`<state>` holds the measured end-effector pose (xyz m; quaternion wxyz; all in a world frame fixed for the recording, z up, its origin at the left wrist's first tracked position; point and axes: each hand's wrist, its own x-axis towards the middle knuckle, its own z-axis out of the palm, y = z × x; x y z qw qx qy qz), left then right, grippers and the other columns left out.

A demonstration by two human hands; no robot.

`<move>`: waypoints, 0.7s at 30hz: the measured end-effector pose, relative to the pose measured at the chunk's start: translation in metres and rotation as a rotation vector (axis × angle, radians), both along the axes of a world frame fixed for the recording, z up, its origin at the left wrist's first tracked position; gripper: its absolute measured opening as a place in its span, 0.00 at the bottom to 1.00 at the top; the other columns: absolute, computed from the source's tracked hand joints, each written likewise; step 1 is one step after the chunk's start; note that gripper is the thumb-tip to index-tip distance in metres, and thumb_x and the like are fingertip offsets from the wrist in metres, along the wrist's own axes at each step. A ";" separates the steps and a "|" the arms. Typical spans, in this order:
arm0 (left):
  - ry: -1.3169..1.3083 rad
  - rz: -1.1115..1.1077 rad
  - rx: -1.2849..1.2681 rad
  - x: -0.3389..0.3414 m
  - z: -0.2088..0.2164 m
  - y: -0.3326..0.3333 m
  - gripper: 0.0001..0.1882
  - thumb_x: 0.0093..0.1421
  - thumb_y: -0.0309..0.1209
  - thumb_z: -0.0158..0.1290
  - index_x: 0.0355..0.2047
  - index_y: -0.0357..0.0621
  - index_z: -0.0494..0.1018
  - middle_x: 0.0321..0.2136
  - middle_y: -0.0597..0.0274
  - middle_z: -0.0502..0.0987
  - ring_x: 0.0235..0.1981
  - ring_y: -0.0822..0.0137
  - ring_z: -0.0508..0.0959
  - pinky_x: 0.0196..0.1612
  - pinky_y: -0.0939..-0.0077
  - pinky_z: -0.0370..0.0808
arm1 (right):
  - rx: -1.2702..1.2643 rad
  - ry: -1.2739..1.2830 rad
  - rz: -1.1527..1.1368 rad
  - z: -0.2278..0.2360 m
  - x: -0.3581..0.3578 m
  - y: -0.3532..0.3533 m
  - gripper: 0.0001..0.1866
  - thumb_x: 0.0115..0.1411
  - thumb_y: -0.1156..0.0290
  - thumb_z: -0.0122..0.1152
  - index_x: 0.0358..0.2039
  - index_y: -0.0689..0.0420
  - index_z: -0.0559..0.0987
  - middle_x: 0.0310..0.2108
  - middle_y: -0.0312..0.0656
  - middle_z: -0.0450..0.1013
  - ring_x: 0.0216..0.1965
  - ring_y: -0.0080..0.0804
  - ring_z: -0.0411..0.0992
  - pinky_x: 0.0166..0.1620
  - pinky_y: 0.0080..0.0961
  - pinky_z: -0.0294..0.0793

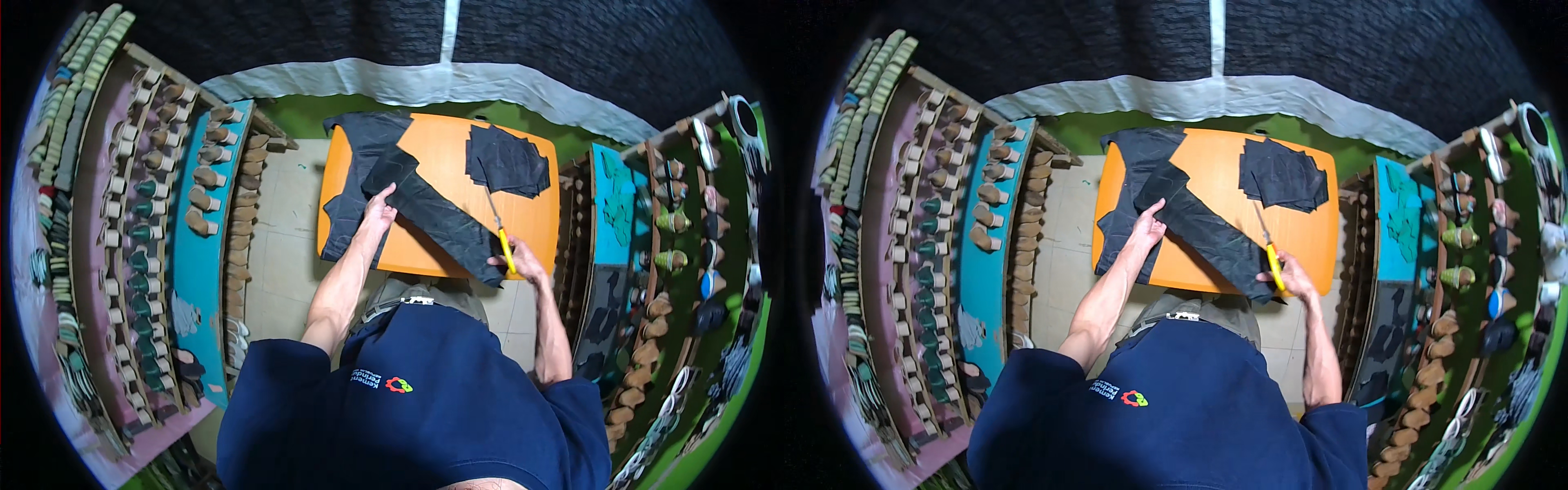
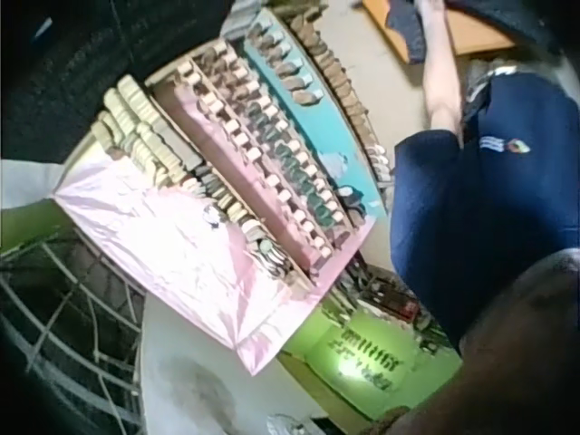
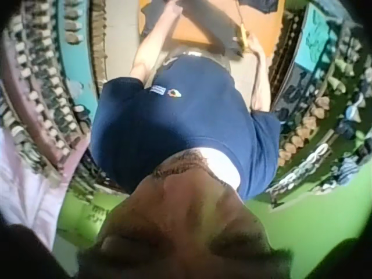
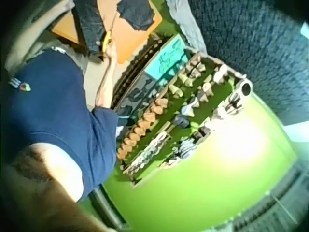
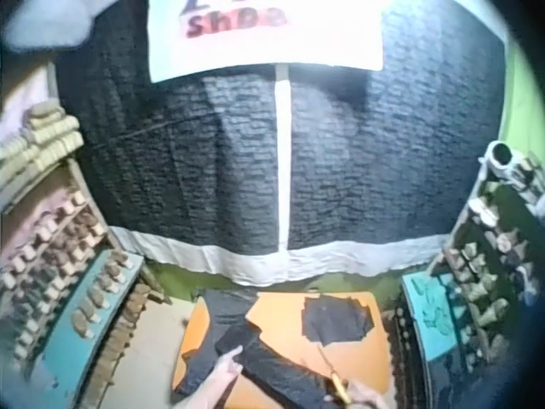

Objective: The person uses yellow-handled scissors to cut a large piece of dark patterned fabric on an orange table. They repeatedly trim the fabric into smaller rectangular pieces, stacking the cut sections on the table as they work.

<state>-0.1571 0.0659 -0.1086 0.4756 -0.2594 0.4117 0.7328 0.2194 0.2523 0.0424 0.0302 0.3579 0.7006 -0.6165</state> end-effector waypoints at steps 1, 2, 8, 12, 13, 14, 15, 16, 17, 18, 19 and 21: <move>-0.021 -0.017 0.067 0.011 0.009 -0.002 0.24 0.56 0.25 0.66 0.52 0.37 0.72 0.48 0.50 0.79 0.53 0.52 0.78 0.64 0.54 0.68 | -0.108 0.004 -0.057 -0.004 0.016 0.017 0.30 0.44 0.71 0.82 0.46 0.62 0.74 0.36 0.35 0.72 0.42 0.26 0.68 0.51 0.27 0.67; -0.045 -0.037 0.135 0.025 0.022 -0.001 0.24 0.55 0.24 0.66 0.51 0.37 0.72 0.48 0.49 0.79 0.52 0.52 0.78 0.64 0.55 0.68 | -0.211 0.008 -0.123 -0.005 0.033 0.034 0.28 0.46 0.72 0.80 0.45 0.61 0.73 0.35 0.34 0.72 0.38 0.24 0.69 0.47 0.25 0.70; 0.013 -0.149 -0.085 0.104 0.041 -0.026 0.30 0.56 0.27 0.66 0.53 0.26 0.64 0.52 0.40 0.71 0.54 0.46 0.74 0.58 0.55 0.77 | 0.880 -0.369 -0.369 0.021 0.061 0.083 0.23 0.51 0.59 0.73 0.44 0.56 0.78 0.31 0.48 0.78 0.35 0.51 0.79 0.38 0.43 0.77; 0.059 -0.097 -0.100 0.132 0.035 -0.036 0.31 0.57 0.27 0.66 0.52 0.23 0.61 0.55 0.36 0.66 0.56 0.43 0.73 0.60 0.57 0.77 | 0.578 -0.267 -0.362 0.008 0.050 0.062 0.21 0.51 0.56 0.75 0.32 0.60 0.77 0.26 0.42 0.78 0.31 0.35 0.78 0.35 0.34 0.75; 0.075 -0.088 -0.110 0.135 0.031 -0.037 0.31 0.57 0.26 0.66 0.52 0.23 0.61 0.55 0.35 0.66 0.57 0.43 0.73 0.60 0.57 0.77 | 0.406 -0.287 -0.349 0.021 0.028 0.034 0.23 0.52 0.54 0.76 0.30 0.60 0.77 0.27 0.38 0.79 0.31 0.28 0.77 0.35 0.31 0.74; 0.088 -0.098 -0.128 0.137 0.033 -0.035 0.28 0.58 0.24 0.64 0.52 0.22 0.62 0.57 0.35 0.64 0.58 0.43 0.71 0.58 0.57 0.78 | 0.255 -0.100 -0.351 0.009 0.027 0.008 0.24 0.52 0.51 0.76 0.30 0.60 0.78 0.28 0.36 0.78 0.32 0.25 0.75 0.36 0.28 0.74; 0.101 -0.108 -0.128 0.137 0.034 -0.034 0.27 0.58 0.24 0.64 0.51 0.23 0.63 0.56 0.36 0.65 0.57 0.44 0.72 0.58 0.56 0.79 | 0.138 -0.063 -0.298 0.007 0.018 -0.018 0.26 0.51 0.48 0.76 0.31 0.60 0.79 0.29 0.35 0.78 0.33 0.23 0.74 0.37 0.26 0.74; 0.118 -0.116 -0.127 0.136 0.035 -0.034 0.26 0.58 0.24 0.64 0.50 0.24 0.63 0.55 0.37 0.65 0.56 0.44 0.73 0.57 0.56 0.79 | 0.019 -0.031 -0.245 0.006 0.008 -0.044 0.28 0.51 0.46 0.76 0.32 0.60 0.80 0.30 0.35 0.78 0.33 0.22 0.73 0.39 0.25 0.74; 0.132 -0.130 -0.125 0.134 0.037 -0.031 0.25 0.58 0.24 0.64 0.49 0.24 0.64 0.54 0.37 0.66 0.56 0.44 0.73 0.57 0.56 0.79 | -0.062 -0.157 -0.151 0.017 -0.004 -0.065 0.30 0.51 0.43 0.75 0.34 0.61 0.81 0.31 0.36 0.79 0.33 0.23 0.73 0.40 0.24 0.74; 0.113 -0.123 -0.141 0.132 0.047 -0.026 0.28 0.56 0.22 0.65 0.50 0.25 0.61 0.51 0.39 0.67 0.52 0.45 0.76 0.55 0.56 0.81 | -0.085 -0.230 -0.081 0.001 -0.005 -0.084 0.33 0.52 0.40 0.73 0.36 0.62 0.81 0.32 0.38 0.79 0.35 0.24 0.74 0.42 0.26 0.74; 0.124 -0.093 -0.192 0.131 0.048 -0.024 0.30 0.54 0.22 0.66 0.49 0.25 0.59 0.49 0.36 0.68 0.52 0.44 0.76 0.55 0.57 0.81 | -0.109 -0.298 -0.006 -0.014 -0.007 -0.101 0.36 0.52 0.37 0.71 0.38 0.63 0.82 0.34 0.40 0.79 0.36 0.26 0.75 0.44 0.27 0.74; 0.148 -0.028 -0.288 0.130 0.047 -0.021 0.34 0.50 0.21 0.69 0.49 0.26 0.57 0.47 0.30 0.70 0.50 0.42 0.78 0.55 0.58 0.81 | -0.153 -0.341 0.022 -0.013 -0.017 -0.129 0.42 0.53 0.29 0.63 0.39 0.63 0.82 0.35 0.44 0.79 0.38 0.30 0.75 0.46 0.31 0.74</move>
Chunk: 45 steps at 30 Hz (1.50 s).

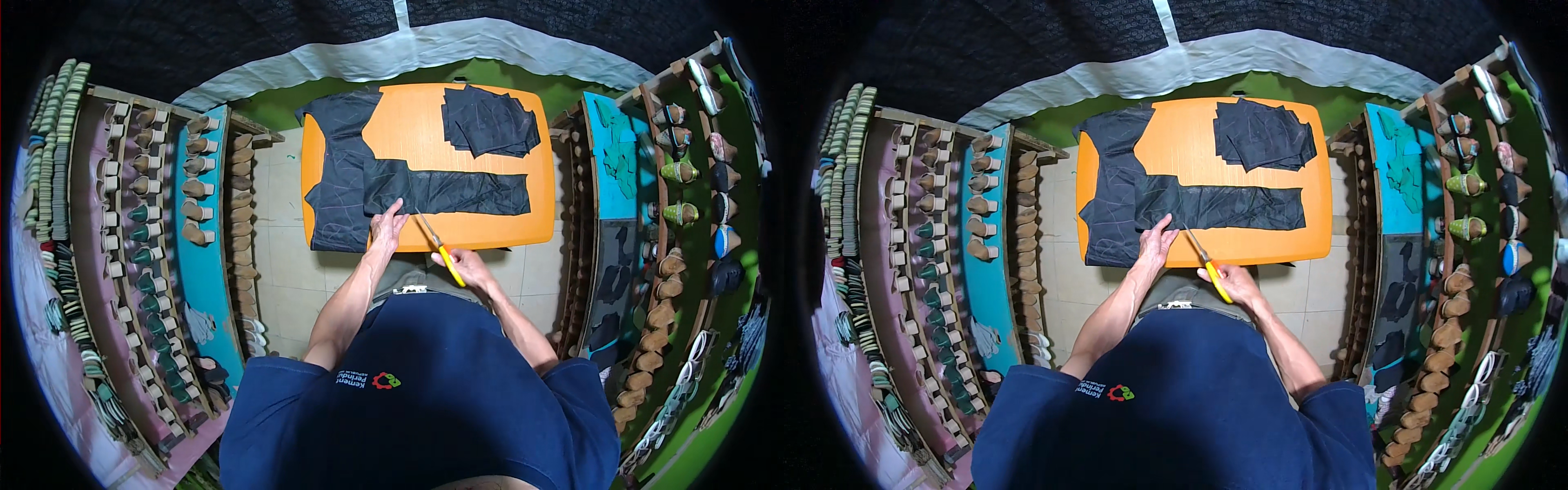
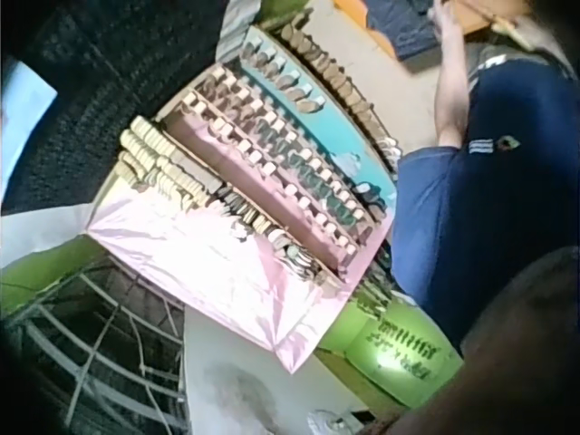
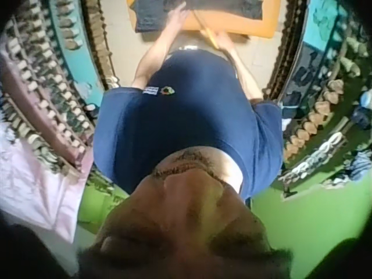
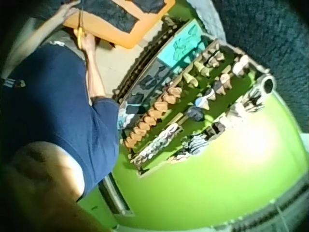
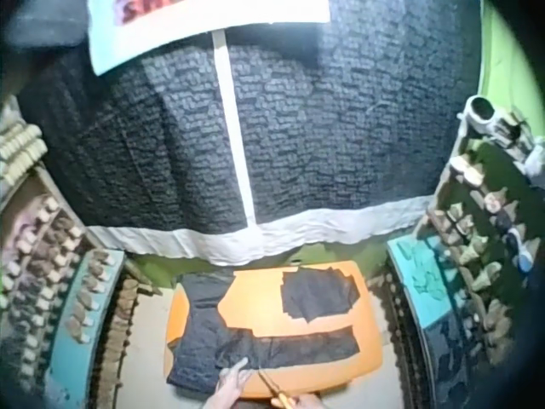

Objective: The person uses yellow-handled scissors to cut a large piece of dark patterned fabric on an orange table. They repeatedly trim the fabric into smaller rectangular pieces, stacking the cut sections on the table as they work.

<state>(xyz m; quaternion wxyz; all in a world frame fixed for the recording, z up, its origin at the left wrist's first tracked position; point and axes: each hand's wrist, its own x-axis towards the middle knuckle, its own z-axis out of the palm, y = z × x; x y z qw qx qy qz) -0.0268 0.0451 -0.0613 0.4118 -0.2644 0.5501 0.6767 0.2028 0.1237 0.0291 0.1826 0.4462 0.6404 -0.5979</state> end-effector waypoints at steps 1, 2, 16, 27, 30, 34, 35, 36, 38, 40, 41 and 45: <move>0.004 -0.001 0.002 0.001 0.002 0.001 0.40 0.49 0.20 0.69 0.53 0.25 0.53 0.48 0.29 0.69 0.50 0.41 0.78 0.54 0.58 0.81 | -0.033 0.010 -0.003 0.000 -0.004 -0.008 0.45 0.54 0.26 0.58 0.40 0.64 0.82 0.32 0.46 0.77 0.37 0.34 0.74 0.45 0.32 0.73; 0.008 -0.002 0.004 0.002 0.004 0.002 0.45 0.48 0.19 0.69 0.57 0.23 0.48 0.49 0.28 0.68 0.51 0.40 0.77 0.54 0.57 0.81 | -0.130 -0.028 -0.014 0.013 -0.010 -0.012 0.47 0.54 0.23 0.53 0.36 0.65 0.81 0.28 0.44 0.75 0.31 0.34 0.73 0.39 0.31 0.73; 0.115 -0.041 0.017 -0.009 0.021 0.002 0.56 0.50 0.12 0.62 0.67 0.34 0.31 0.56 0.33 0.63 0.45 0.46 0.80 0.49 0.60 0.84 | -0.495 0.127 -0.323 0.002 -0.039 -0.053 0.43 0.59 0.25 0.48 0.34 0.63 0.73 0.20 0.38 0.66 0.19 0.28 0.69 0.25 0.25 0.72; 0.156 -0.122 -0.022 -0.001 0.027 -0.010 0.37 0.45 0.10 0.66 0.48 0.30 0.53 0.45 0.43 0.68 0.43 0.51 0.80 0.48 0.61 0.84 | -0.388 0.131 -0.393 -0.011 -0.073 -0.063 0.50 0.53 0.19 0.47 0.34 0.65 0.74 0.21 0.38 0.67 0.19 0.27 0.70 0.25 0.25 0.73; 0.146 -0.114 -0.005 0.003 0.027 -0.012 0.36 0.46 0.11 0.65 0.48 0.30 0.53 0.44 0.43 0.69 0.42 0.51 0.80 0.48 0.61 0.84 | -0.369 0.125 -0.391 -0.017 -0.075 -0.062 0.51 0.51 0.18 0.48 0.33 0.65 0.75 0.21 0.38 0.68 0.20 0.28 0.71 0.25 0.26 0.74; 0.141 -0.102 -0.002 0.002 0.028 -0.011 0.38 0.46 0.10 0.64 0.50 0.28 0.51 0.45 0.41 0.68 0.43 0.50 0.80 0.49 0.61 0.84 | -0.337 0.121 -0.427 -0.007 -0.074 -0.063 0.49 0.52 0.19 0.50 0.31 0.64 0.75 0.18 0.38 0.66 0.19 0.28 0.69 0.25 0.26 0.73; 0.145 -0.104 0.011 0.002 0.028 -0.011 0.40 0.46 0.10 0.64 0.52 0.26 0.48 0.46 0.38 0.68 0.44 0.48 0.80 0.49 0.61 0.84 | -0.320 0.121 -0.433 -0.004 -0.073 -0.063 0.48 0.52 0.19 0.50 0.31 0.64 0.75 0.18 0.37 0.66 0.18 0.28 0.69 0.25 0.26 0.73; 0.149 -0.106 0.025 0.001 0.028 -0.012 0.42 0.46 0.09 0.64 0.54 0.24 0.46 0.48 0.35 0.67 0.46 0.46 0.80 0.50 0.61 0.84 | -0.316 0.122 -0.431 -0.005 -0.073 -0.063 0.48 0.52 0.20 0.52 0.31 0.63 0.75 0.18 0.37 0.66 0.18 0.27 0.69 0.24 0.26 0.73; 0.114 -0.103 0.029 -0.002 0.029 -0.011 0.41 0.46 0.09 0.65 0.52 0.24 0.48 0.47 0.36 0.67 0.44 0.46 0.80 0.49 0.61 0.85 | -0.301 0.120 -0.432 -0.007 -0.071 -0.058 0.46 0.51 0.21 0.55 0.30 0.63 0.75 0.18 0.37 0.67 0.17 0.26 0.69 0.23 0.24 0.74; 0.109 -0.110 0.020 -0.002 0.030 -0.015 0.40 0.46 0.09 0.65 0.52 0.25 0.48 0.46 0.37 0.68 0.44 0.47 0.80 0.49 0.61 0.85 | -0.360 0.160 -0.431 -0.009 -0.075 -0.055 0.46 0.51 0.21 0.55 0.30 0.63 0.75 0.18 0.37 0.67 0.17 0.26 0.69 0.23 0.24 0.73; 0.106 -0.106 0.038 -0.003 0.030 -0.016 0.39 0.47 0.10 0.65 0.51 0.25 0.49 0.43 0.38 0.70 0.41 0.49 0.81 0.47 0.63 0.86 | -0.391 0.180 -0.428 -0.009 -0.077 -0.053 0.46 0.51 0.21 0.54 0.30 0.62 0.75 0.18 0.37 0.66 0.17 0.26 0.69 0.23 0.24 0.73; 0.116 -0.106 0.018 -0.002 0.031 -0.015 0.37 0.47 0.10 0.65 0.50 0.26 0.50 0.41 0.41 0.71 0.38 0.52 0.81 0.44 0.65 0.86 | -0.360 0.203 -0.414 -0.020 -0.092 -0.039 0.45 0.52 0.22 0.54 0.29 0.62 0.75 0.18 0.36 0.67 0.17 0.26 0.70 0.22 0.24 0.73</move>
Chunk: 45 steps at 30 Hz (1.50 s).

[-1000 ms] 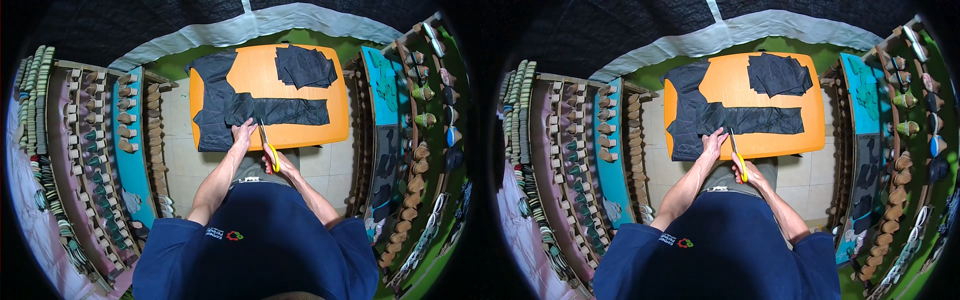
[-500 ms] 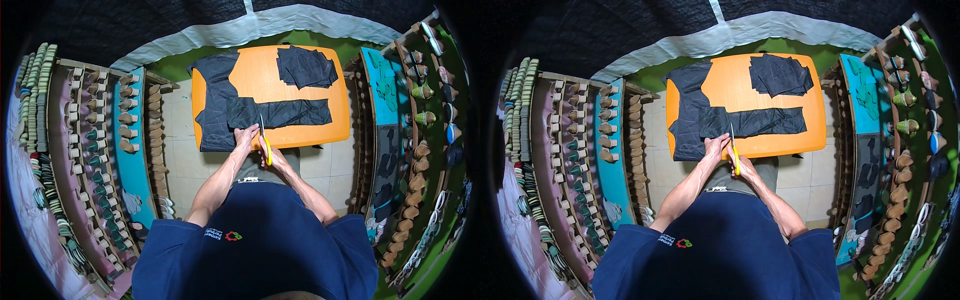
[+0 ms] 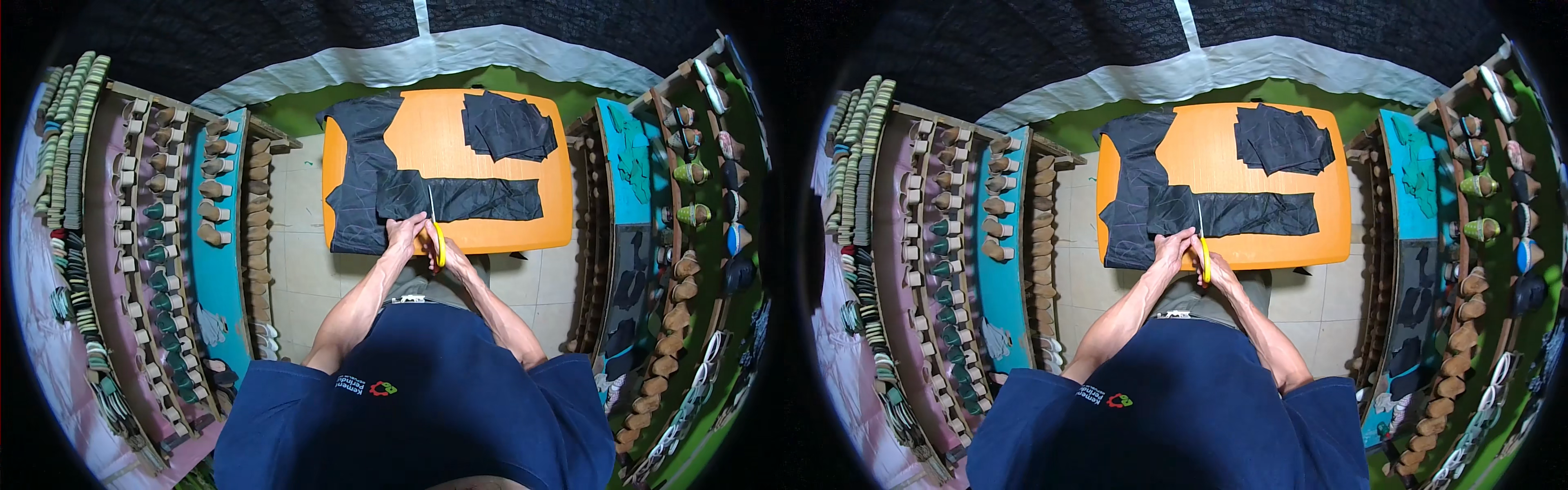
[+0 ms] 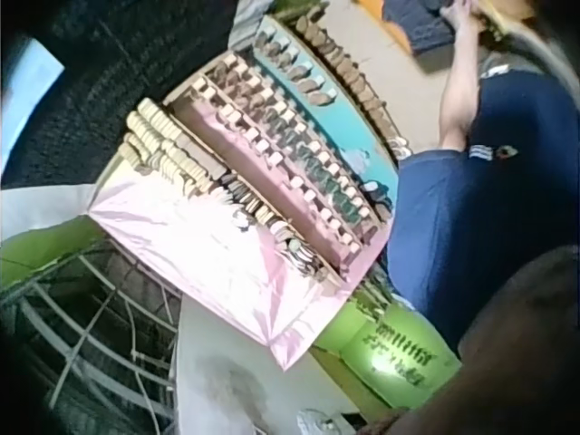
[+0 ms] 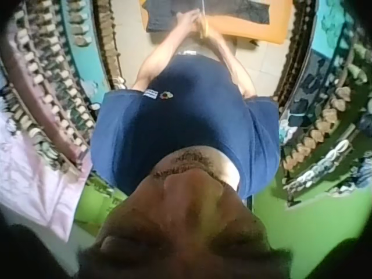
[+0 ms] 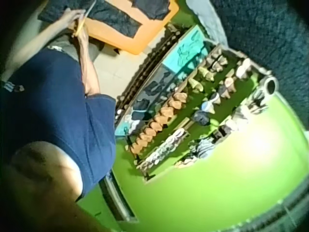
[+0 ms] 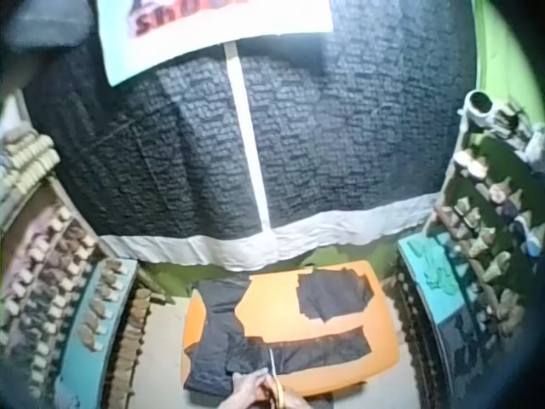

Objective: The person uses yellow-handled scissors to cut a large piece of dark patterned fabric on an orange table. They repeatedly trim the fabric into smaller rectangular pieces, stacking the cut sections on the table as they work.

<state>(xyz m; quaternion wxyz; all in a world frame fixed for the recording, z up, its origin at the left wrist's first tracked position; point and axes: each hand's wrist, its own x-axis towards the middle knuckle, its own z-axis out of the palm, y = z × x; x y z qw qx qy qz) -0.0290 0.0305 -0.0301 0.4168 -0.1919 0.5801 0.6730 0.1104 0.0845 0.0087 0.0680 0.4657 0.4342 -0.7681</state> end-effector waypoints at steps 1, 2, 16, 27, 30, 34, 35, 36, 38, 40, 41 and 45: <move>0.002 0.012 -0.001 0.000 0.000 0.001 0.37 0.47 0.10 0.65 0.50 0.26 0.50 0.40 0.42 0.71 0.38 0.52 0.82 0.43 0.65 0.86 | 0.022 0.007 -0.011 -0.002 -0.001 0.000 0.45 0.52 0.22 0.54 0.27 0.61 0.75 0.17 0.36 0.67 0.17 0.26 0.70 0.21 0.24 0.73; 0.004 0.025 -0.002 0.001 0.000 0.001 0.37 0.47 0.10 0.65 0.50 0.26 0.50 0.40 0.42 0.71 0.37 0.53 0.82 0.43 0.65 0.86 | 0.044 0.013 -0.021 -0.003 -0.001 0.000 0.44 0.52 0.22 0.55 0.26 0.61 0.75 0.17 0.37 0.68 0.17 0.26 0.70 0.21 0.23 0.74; -0.041 0.058 0.071 0.004 -0.007 -0.009 0.36 0.51 0.10 0.61 0.50 0.23 0.46 0.42 0.39 0.71 0.39 0.50 0.83 0.44 0.60 0.86 | 0.152 0.014 0.027 0.003 -0.027 0.026 0.41 0.57 0.25 0.52 0.19 0.58 0.75 0.15 0.36 0.68 0.15 0.25 0.68 0.20 0.22 0.68; 0.029 -0.058 0.139 0.027 0.041 -0.008 0.23 0.54 0.18 0.63 0.46 0.38 0.64 0.42 0.52 0.76 0.45 0.59 0.79 0.55 0.55 0.79 | 0.503 0.260 -0.091 -0.074 -0.029 0.074 0.21 0.53 0.72 0.75 0.40 0.57 0.69 0.30 0.33 0.68 0.34 0.24 0.75 0.36 0.20 0.74; 0.011 -0.013 0.187 0.018 0.044 -0.009 0.28 0.62 0.33 0.59 0.60 0.49 0.63 0.48 0.62 0.74 0.52 0.63 0.74 0.56 0.59 0.72 | 0.514 0.408 0.159 -0.022 -0.023 0.127 0.18 0.54 0.77 0.70 0.40 0.59 0.70 0.31 0.32 0.68 0.32 0.22 0.71 0.35 0.23 0.74; 0.184 -0.181 -0.078 0.008 -0.016 -0.009 0.30 0.59 0.33 0.62 0.61 0.44 0.68 0.49 0.57 0.74 0.53 0.63 0.73 0.55 0.66 0.72 | 0.662 0.338 0.556 0.023 -0.019 0.229 0.16 0.54 0.76 0.67 0.41 0.59 0.71 0.30 0.30 0.66 0.33 0.20 0.67 0.37 0.24 0.71; 0.264 -0.252 -0.176 0.007 -0.037 -0.009 0.32 0.57 0.31 0.64 0.61 0.44 0.68 0.50 0.54 0.74 0.54 0.61 0.72 0.56 0.66 0.71 | 0.763 0.357 0.618 0.022 -0.019 0.257 0.16 0.54 0.77 0.66 0.42 0.58 0.71 0.30 0.30 0.66 0.34 0.20 0.67 0.38 0.23 0.71; 0.319 -0.266 -0.237 0.010 -0.043 -0.003 0.33 0.55 0.30 0.65 0.61 0.43 0.68 0.48 0.54 0.74 0.53 0.60 0.72 0.56 0.66 0.71 | 0.709 0.365 0.636 0.015 -0.016 0.291 0.16 0.55 0.76 0.66 0.42 0.58 0.71 0.31 0.30 0.67 0.34 0.21 0.68 0.39 0.23 0.72; 0.430 -0.279 -0.371 0.022 -0.049 0.009 0.34 0.51 0.28 0.67 0.59 0.43 0.69 0.45 0.54 0.74 0.52 0.58 0.73 0.55 0.66 0.71 | 0.644 0.353 0.698 0.025 -0.018 0.343 0.15 0.56 0.76 0.65 0.43 0.58 0.72 0.33 0.29 0.68 0.35 0.21 0.69 0.41 0.23 0.73; 0.641 -0.335 -0.486 0.035 -0.043 0.022 0.32 0.50 0.28 0.67 0.57 0.43 0.71 0.42 0.53 0.74 0.50 0.57 0.73 0.55 0.63 0.71 | 0.681 0.316 0.699 0.043 -0.007 0.392 0.16 0.57 0.73 0.66 0.44 0.58 0.72 0.34 0.31 0.70 0.36 0.23 0.69 0.42 0.25 0.73; 0.746 -0.361 -0.550 0.041 -0.034 0.026 0.32 0.50 0.29 0.67 0.56 0.43 0.71 0.41 0.53 0.74 0.50 0.56 0.73 0.54 0.62 0.71 | 0.717 0.318 0.671 0.049 -0.005 0.402 0.18 0.57 0.71 0.67 0.45 0.59 0.72 0.35 0.33 0.72 0.36 0.24 0.70 0.43 0.26 0.74; 1.050 -0.473 -0.495 0.053 -0.017 0.039 0.23 0.49 0.25 0.65 0.48 0.44 0.77 0.42 0.51 0.74 0.50 0.52 0.72 0.53 0.61 0.71 | 1.464 -0.395 0.537 0.074 0.020 0.414 0.24 0.56 0.55 0.69 0.50 0.50 0.76 0.39 0.51 0.80 0.44 0.56 0.77 0.43 0.48 0.76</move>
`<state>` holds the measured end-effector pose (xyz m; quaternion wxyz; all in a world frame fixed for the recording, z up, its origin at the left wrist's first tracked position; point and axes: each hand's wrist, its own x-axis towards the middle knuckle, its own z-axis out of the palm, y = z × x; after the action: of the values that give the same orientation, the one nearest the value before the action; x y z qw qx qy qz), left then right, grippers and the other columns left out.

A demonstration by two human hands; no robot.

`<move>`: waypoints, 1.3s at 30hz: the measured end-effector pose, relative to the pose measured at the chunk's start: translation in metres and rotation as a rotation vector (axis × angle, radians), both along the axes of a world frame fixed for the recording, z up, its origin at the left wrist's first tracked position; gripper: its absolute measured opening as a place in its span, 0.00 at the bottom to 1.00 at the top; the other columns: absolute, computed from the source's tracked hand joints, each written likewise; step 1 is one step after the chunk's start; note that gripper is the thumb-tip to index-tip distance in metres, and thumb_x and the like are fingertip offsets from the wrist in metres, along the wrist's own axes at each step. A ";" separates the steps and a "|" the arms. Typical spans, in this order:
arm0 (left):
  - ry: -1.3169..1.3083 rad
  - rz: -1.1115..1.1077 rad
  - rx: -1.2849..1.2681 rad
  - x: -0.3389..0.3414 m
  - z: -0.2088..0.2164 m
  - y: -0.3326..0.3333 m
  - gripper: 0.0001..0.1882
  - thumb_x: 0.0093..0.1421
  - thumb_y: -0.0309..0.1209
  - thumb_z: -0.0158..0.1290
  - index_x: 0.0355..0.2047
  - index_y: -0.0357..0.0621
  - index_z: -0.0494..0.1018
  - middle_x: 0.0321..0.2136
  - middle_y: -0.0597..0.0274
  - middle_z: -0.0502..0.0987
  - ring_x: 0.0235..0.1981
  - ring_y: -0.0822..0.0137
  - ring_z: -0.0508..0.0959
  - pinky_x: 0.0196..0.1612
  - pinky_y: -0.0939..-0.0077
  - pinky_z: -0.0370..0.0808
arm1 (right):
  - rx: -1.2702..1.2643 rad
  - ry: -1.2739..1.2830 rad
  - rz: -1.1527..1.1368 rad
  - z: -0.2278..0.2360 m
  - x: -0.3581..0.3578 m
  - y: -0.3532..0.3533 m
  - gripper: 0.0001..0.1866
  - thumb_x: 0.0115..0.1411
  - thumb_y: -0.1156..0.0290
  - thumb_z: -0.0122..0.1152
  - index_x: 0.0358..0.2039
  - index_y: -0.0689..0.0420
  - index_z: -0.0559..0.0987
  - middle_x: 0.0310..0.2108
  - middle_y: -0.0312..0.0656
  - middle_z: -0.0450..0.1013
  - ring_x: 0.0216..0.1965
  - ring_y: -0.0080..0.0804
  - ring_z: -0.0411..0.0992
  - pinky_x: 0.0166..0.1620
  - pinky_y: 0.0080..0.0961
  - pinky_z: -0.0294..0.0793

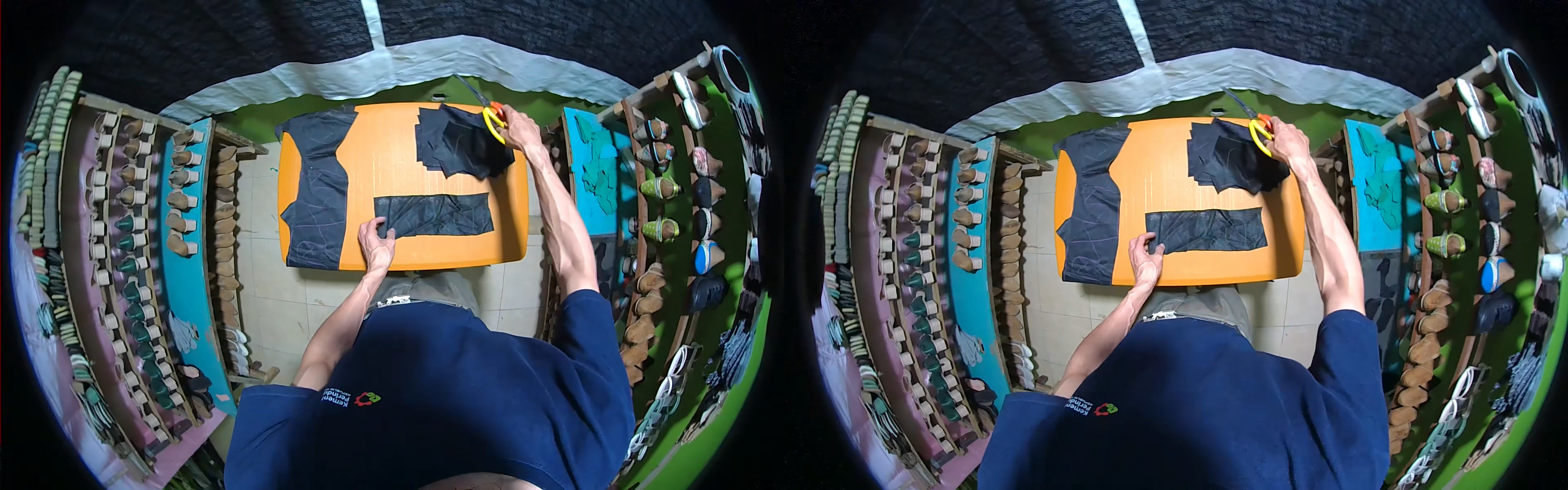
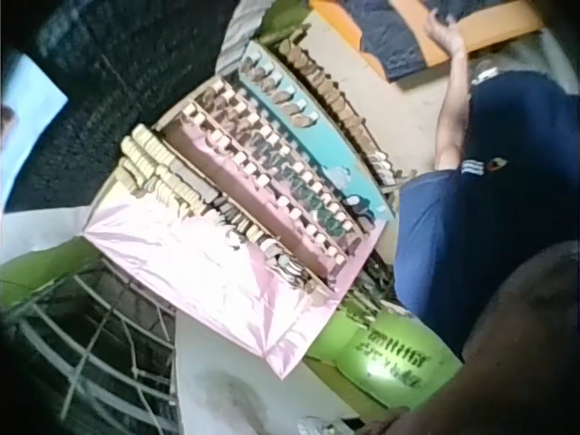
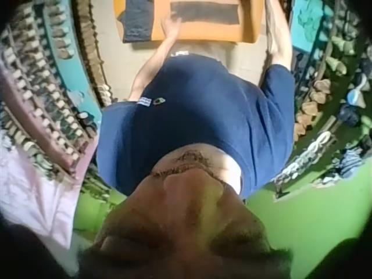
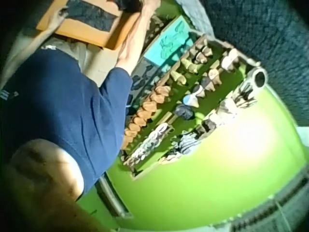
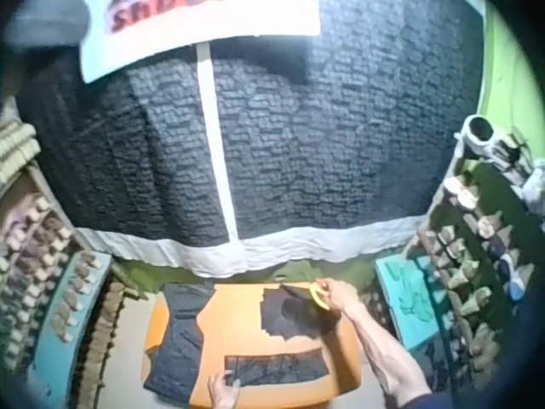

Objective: The person uses yellow-handled scissors to cut a large piece of dark patterned fabric on an orange table. They repeatedly trim the fabric into smaller rectangular pieces, stacking the cut sections on the table as they work.

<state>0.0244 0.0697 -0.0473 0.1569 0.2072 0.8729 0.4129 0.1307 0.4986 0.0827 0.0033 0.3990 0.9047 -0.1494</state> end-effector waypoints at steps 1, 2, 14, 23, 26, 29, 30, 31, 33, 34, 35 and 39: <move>-0.143 -0.082 0.023 0.004 0.015 0.005 0.19 0.50 0.23 0.62 0.45 0.43 0.78 0.43 0.51 0.74 0.50 0.50 0.72 0.53 0.60 0.71 | 0.029 0.075 -0.032 0.005 0.011 -0.011 0.23 0.54 0.58 0.69 0.49 0.51 0.77 0.38 0.51 0.80 0.42 0.54 0.78 0.42 0.48 0.77; -0.044 -0.171 0.035 0.010 0.020 0.007 0.18 0.51 0.23 0.62 0.45 0.43 0.79 0.43 0.52 0.74 0.49 0.50 0.72 0.53 0.60 0.71 | 0.056 0.150 -0.052 0.011 0.018 -0.031 0.21 0.53 0.61 0.68 0.47 0.52 0.79 0.37 0.52 0.80 0.41 0.53 0.79 0.42 0.48 0.77; 0.299 -0.951 -0.378 0.021 0.013 0.039 0.32 0.67 0.40 0.47 0.71 0.52 0.57 0.73 0.57 0.49 0.74 0.47 0.46 0.70 0.34 0.46 | -0.772 0.040 -0.357 -0.039 0.160 -0.299 0.42 0.45 0.31 0.70 0.41 0.60 0.81 0.35 0.52 0.80 0.40 0.47 0.79 0.44 0.40 0.76; 0.315 -0.945 -0.341 0.018 0.014 0.041 0.33 0.64 0.39 0.53 0.68 0.51 0.61 0.72 0.55 0.52 0.73 0.47 0.49 0.69 0.33 0.48 | -1.024 0.013 -0.439 -0.062 0.140 -0.337 0.44 0.53 0.28 0.62 0.42 0.64 0.80 0.34 0.49 0.79 0.37 0.40 0.78 0.44 0.38 0.76; 0.276 -0.866 -0.220 0.018 0.017 0.044 0.27 0.62 0.33 0.55 0.62 0.50 0.70 0.68 0.54 0.62 0.70 0.47 0.57 0.67 0.33 0.52 | -1.238 0.143 -0.582 -0.077 0.127 -0.342 0.43 0.54 0.28 0.61 0.37 0.65 0.79 0.23 0.39 0.73 0.21 0.27 0.72 0.27 0.27 0.75; 0.256 -0.833 -0.183 0.016 0.019 0.044 0.23 0.63 0.33 0.54 0.60 0.51 0.73 0.66 0.56 0.66 0.68 0.47 0.61 0.67 0.33 0.55 | -1.402 0.347 -0.736 -0.070 0.115 -0.350 0.40 0.53 0.26 0.60 0.28 0.59 0.74 0.17 0.32 0.64 0.15 0.21 0.66 0.20 0.19 0.73; 0.256 -0.821 -0.174 0.015 0.019 0.044 0.22 0.64 0.33 0.53 0.59 0.52 0.73 0.65 0.57 0.68 0.68 0.47 0.62 0.66 0.34 0.55 | -1.418 0.366 -0.740 -0.064 0.113 -0.351 0.41 0.52 0.26 0.60 0.28 0.60 0.74 0.17 0.32 0.64 0.15 0.21 0.66 0.21 0.19 0.73; 0.256 -0.807 -0.164 0.015 0.018 0.044 0.21 0.64 0.33 0.53 0.59 0.52 0.74 0.64 0.58 0.69 0.67 0.47 0.63 0.66 0.34 0.56 | -1.432 0.385 -0.744 -0.060 0.112 -0.352 0.41 0.52 0.25 0.60 0.29 0.60 0.74 0.17 0.32 0.65 0.15 0.21 0.67 0.21 0.20 0.74; 0.275 -0.815 -0.177 0.013 0.015 0.045 0.19 0.65 0.33 0.52 0.57 0.52 0.76 0.63 0.59 0.71 0.67 0.46 0.64 0.66 0.33 0.57 | -1.439 0.399 -0.752 -0.050 0.111 -0.352 0.42 0.52 0.25 0.60 0.30 0.61 0.74 0.17 0.33 0.65 0.15 0.21 0.67 0.22 0.20 0.75; 0.284 -0.823 -0.184 0.013 0.016 0.046 0.19 0.66 0.33 0.51 0.56 0.52 0.76 0.62 0.60 0.72 0.67 0.46 0.64 0.66 0.33 0.57 | -1.431 0.398 -0.761 -0.047 0.111 -0.352 0.43 0.51 0.24 0.59 0.30 0.61 0.75 0.18 0.33 0.65 0.16 0.21 0.67 0.22 0.20 0.75; 0.270 -0.826 -0.181 0.013 0.017 0.045 0.18 0.66 0.32 0.51 0.56 0.52 0.77 0.62 0.60 0.72 0.67 0.47 0.64 0.66 0.32 0.56 | -1.423 0.396 -0.769 -0.045 0.111 -0.352 0.43 0.51 0.24 0.59 0.30 0.61 0.75 0.18 0.33 0.65 0.16 0.22 0.67 0.22 0.20 0.75; 0.237 -0.892 -0.196 0.011 0.019 0.044 0.18 0.65 0.30 0.51 0.55 0.53 0.78 0.60 0.62 0.74 0.68 0.50 0.63 0.66 0.27 0.52 | -1.409 0.347 -0.759 -0.051 0.112 -0.352 0.45 0.50 0.22 0.58 0.30 0.61 0.75 0.19 0.33 0.65 0.17 0.21 0.67 0.23 0.20 0.74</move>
<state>0.0358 0.1139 -0.0285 0.2370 0.5918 0.7455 0.1944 0.2426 0.1465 0.0313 0.0625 0.5536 0.3898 -0.7333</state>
